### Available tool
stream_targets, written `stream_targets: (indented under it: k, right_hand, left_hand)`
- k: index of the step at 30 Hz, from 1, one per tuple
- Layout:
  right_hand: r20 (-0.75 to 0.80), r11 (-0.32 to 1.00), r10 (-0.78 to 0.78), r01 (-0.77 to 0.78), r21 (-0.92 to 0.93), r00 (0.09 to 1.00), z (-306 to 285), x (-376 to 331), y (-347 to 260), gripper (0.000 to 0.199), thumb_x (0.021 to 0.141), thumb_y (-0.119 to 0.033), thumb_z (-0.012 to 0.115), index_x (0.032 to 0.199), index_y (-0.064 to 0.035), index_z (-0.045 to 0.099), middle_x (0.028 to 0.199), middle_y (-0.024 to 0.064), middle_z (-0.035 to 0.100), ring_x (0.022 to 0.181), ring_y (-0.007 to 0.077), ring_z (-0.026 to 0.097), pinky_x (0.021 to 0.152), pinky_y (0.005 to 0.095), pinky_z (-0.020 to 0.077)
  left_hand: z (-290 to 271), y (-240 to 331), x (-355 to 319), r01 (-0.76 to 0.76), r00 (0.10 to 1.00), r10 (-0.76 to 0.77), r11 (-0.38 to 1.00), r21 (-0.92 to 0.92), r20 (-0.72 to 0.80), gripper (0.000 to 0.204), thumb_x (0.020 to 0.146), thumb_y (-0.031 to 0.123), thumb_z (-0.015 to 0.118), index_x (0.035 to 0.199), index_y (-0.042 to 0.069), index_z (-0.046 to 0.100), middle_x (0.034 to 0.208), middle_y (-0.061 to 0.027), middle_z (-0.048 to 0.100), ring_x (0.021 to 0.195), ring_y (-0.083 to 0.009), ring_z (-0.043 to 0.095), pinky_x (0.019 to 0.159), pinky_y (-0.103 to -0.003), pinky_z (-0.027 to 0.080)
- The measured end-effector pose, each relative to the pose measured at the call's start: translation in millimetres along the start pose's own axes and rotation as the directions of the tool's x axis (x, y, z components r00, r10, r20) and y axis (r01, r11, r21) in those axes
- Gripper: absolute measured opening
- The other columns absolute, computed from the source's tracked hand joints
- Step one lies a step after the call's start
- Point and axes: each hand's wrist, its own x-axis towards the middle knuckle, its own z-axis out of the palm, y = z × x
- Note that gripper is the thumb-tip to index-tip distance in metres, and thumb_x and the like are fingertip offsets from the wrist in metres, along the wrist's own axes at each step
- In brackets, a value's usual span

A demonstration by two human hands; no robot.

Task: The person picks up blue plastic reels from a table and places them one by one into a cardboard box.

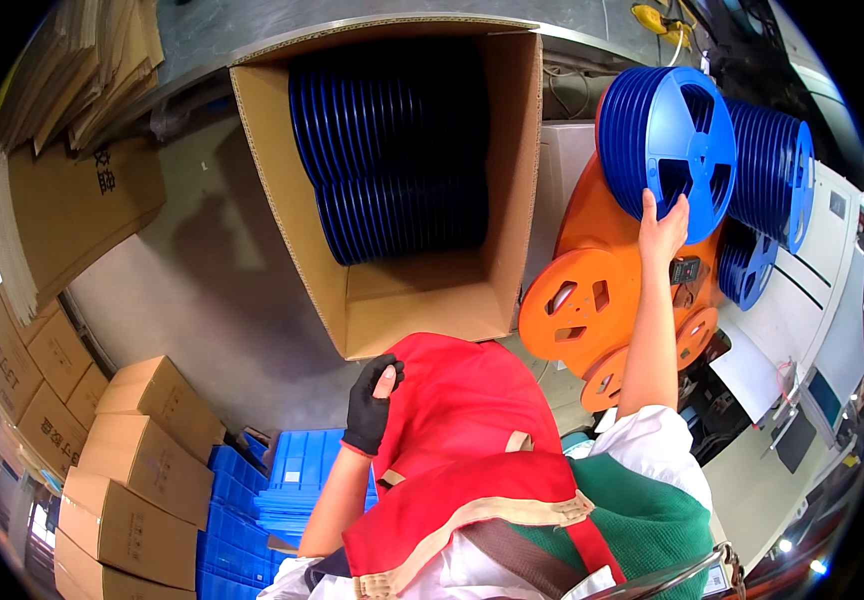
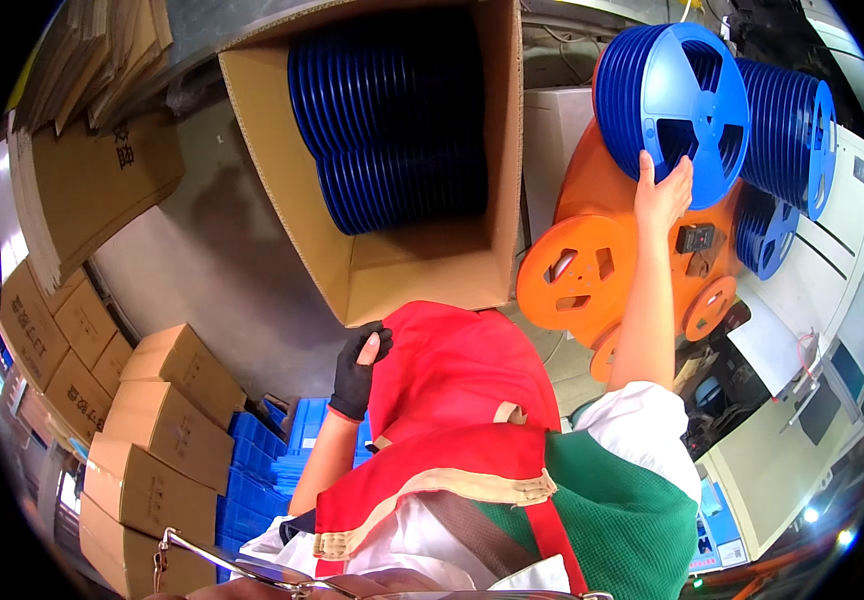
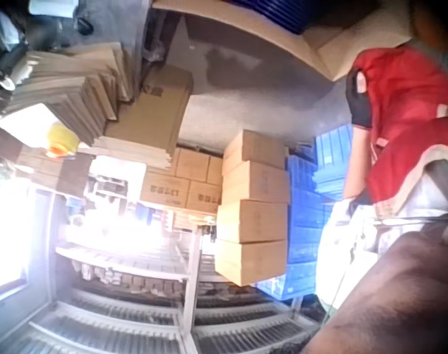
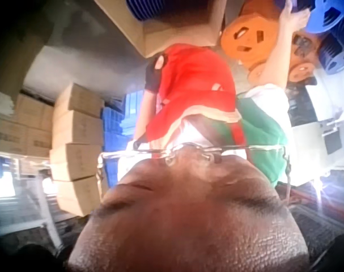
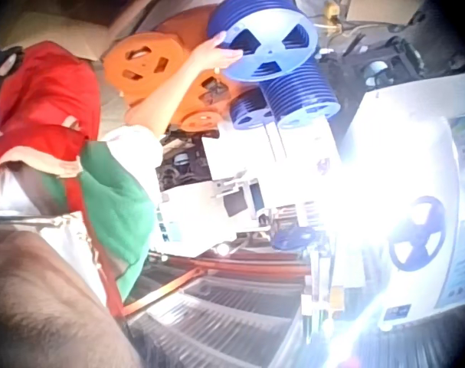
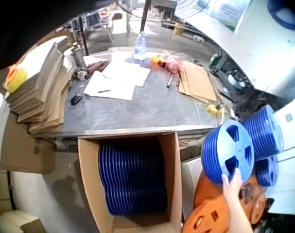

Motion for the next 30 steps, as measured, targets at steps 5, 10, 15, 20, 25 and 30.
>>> stream_targets:
  k: [5, 10, 15, 20, 25, 30]
  right_hand:
    - [0.135, 0.971, -0.155, 0.176, -0.161, 0.979, -5, 5, 7, 0.053, 0.080, -0.045, 0.058, 0.114, -0.0042, 0.052, 0.118, 0.0107, 0.053, 0.119, 0.0297, 0.041, 0.101, 0.0441, 0.0242]
    - [-0.157, 0.911, -0.329, 0.357, 0.206, 0.931, -50, 1, -8, 0.036, 0.085, -0.029, 0.056, 0.109, -0.0027, 0.054, 0.109, 0.0120, 0.057, 0.107, 0.0273, 0.050, 0.097, 0.0426, 0.0298]
    - [-0.080, 0.238, 0.137, 0.045, 0.970, 0.987, -149, -27, -64, 0.037, 0.094, -0.029, 0.034, 0.106, 0.0019, 0.051, 0.089, 0.0146, 0.059, 0.093, 0.0257, 0.054, 0.087, 0.0419, 0.0401]
    - [0.384, -0.398, 0.050, -0.334, 0.854, 0.922, -174, -33, -80, 0.034, 0.093, -0.032, 0.030, 0.092, -0.0054, 0.051, 0.062, 0.0034, 0.047, 0.056, 0.0157, 0.047, 0.074, 0.0350, 0.0409]
    - [0.602, -0.554, -0.035, -0.517, 0.653, 0.798, -164, -46, -97, 0.035, 0.093, -0.035, 0.028, 0.089, -0.0073, 0.049, 0.057, 0.0027, 0.045, 0.052, 0.0168, 0.047, 0.062, 0.0343, 0.0411]
    - [0.772, -0.663, -0.082, -0.613, 0.430, 0.630, -145, -57, -92, 0.035, 0.093, -0.037, 0.029, 0.085, -0.0082, 0.049, 0.056, 0.0023, 0.045, 0.050, 0.0153, 0.045, 0.059, 0.0324, 0.0410]
  left_hand:
    - [7, 4, 3, 0.004, 1.000, -0.003, 1.000, 0.031, -0.015, 0.033, 0.090, 0.021, 0.052, 0.113, -0.003, 0.051, 0.101, -0.0109, 0.060, 0.091, -0.0168, 0.057, 0.084, -0.029, 0.045]
    - [10, 10, 7, -0.003, 1.000, 0.005, 0.996, 0.087, -0.024, 0.033, 0.089, 0.022, 0.052, 0.112, -0.002, 0.052, 0.100, -0.0103, 0.060, 0.091, -0.0164, 0.057, 0.083, -0.028, 0.045]
    - [13, 16, 10, -0.031, 0.999, 0.034, 0.988, 0.151, -0.015, 0.036, 0.089, 0.024, 0.052, 0.113, -0.002, 0.051, 0.100, -0.0111, 0.060, 0.090, -0.0175, 0.058, 0.081, -0.029, 0.046]
    - [17, 24, 11, -0.070, 0.997, 0.075, 0.981, 0.184, -0.024, 0.036, 0.089, 0.026, 0.052, 0.112, -0.001, 0.052, 0.100, -0.0092, 0.060, 0.089, -0.0167, 0.058, 0.081, -0.029, 0.046]
    - [3, 19, 11, -0.136, 0.989, 0.143, 0.971, 0.197, -0.021, 0.036, 0.089, 0.028, 0.052, 0.111, -0.001, 0.054, 0.100, -0.0075, 0.061, 0.088, -0.0150, 0.058, 0.081, -0.027, 0.045]
    - [-31, 31, 25, -0.235, 0.936, 0.336, 0.815, 0.530, -0.101, 0.037, 0.087, 0.029, 0.055, 0.106, -0.002, 0.055, 0.098, -0.0103, 0.060, 0.092, -0.0177, 0.055, 0.083, -0.030, 0.043]
